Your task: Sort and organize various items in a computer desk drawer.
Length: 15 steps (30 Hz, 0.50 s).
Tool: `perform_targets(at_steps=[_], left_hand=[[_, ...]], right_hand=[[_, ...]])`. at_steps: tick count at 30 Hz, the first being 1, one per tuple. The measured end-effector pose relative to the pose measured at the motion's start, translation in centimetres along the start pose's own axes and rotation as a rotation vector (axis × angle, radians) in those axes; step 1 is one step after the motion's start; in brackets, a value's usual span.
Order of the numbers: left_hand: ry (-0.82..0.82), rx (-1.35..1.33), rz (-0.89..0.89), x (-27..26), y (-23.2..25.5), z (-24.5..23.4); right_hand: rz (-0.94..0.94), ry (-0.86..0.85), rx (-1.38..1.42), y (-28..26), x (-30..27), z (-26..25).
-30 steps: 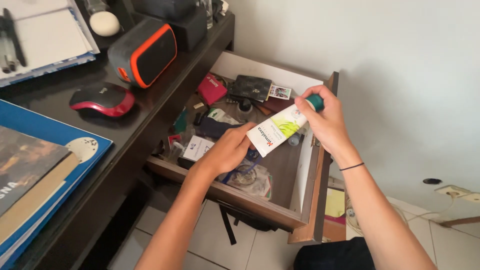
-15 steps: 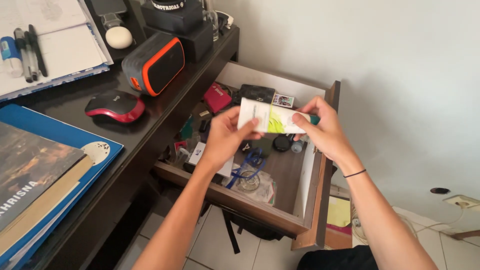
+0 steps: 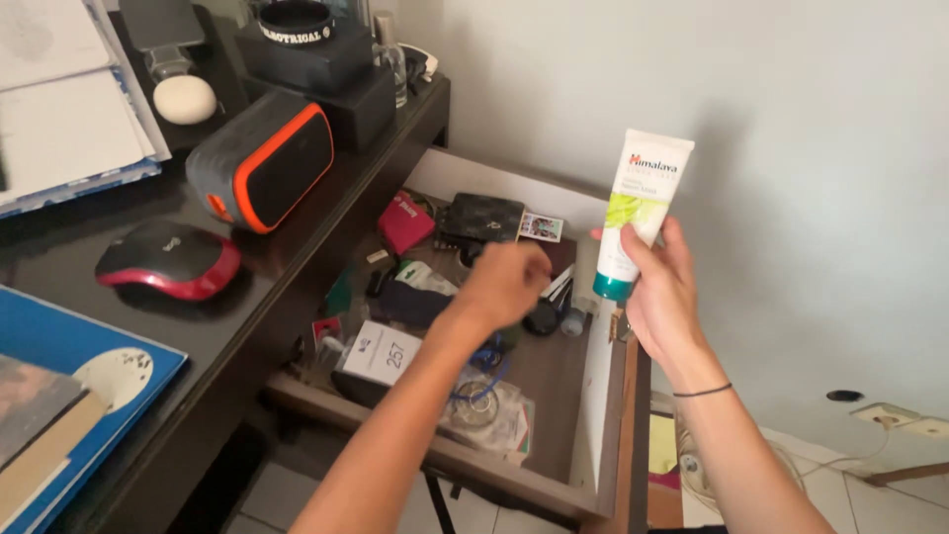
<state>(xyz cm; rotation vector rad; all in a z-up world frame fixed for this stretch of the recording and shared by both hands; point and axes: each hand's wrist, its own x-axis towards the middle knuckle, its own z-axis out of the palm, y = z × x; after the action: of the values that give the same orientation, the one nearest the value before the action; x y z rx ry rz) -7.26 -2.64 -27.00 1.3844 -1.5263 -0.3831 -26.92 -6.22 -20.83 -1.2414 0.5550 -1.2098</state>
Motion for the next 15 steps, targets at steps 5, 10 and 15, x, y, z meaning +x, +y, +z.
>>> perform_targets(at_steps=[5,10,15], left_hand=[[-0.072,0.02,-0.02,-0.1,0.6,0.0],[-0.133,-0.203,-0.032,-1.7,2.7,-3.3],[-0.805,0.241,-0.07,-5.0,5.8,-5.1]], right_hand=[[0.048,-0.005,-0.024,-0.7,-0.6,0.5],[0.017,-0.106,-0.254,0.6,-1.2,-0.2],[0.039,-0.207,-0.588,-0.2,-3.1,-0.1]])
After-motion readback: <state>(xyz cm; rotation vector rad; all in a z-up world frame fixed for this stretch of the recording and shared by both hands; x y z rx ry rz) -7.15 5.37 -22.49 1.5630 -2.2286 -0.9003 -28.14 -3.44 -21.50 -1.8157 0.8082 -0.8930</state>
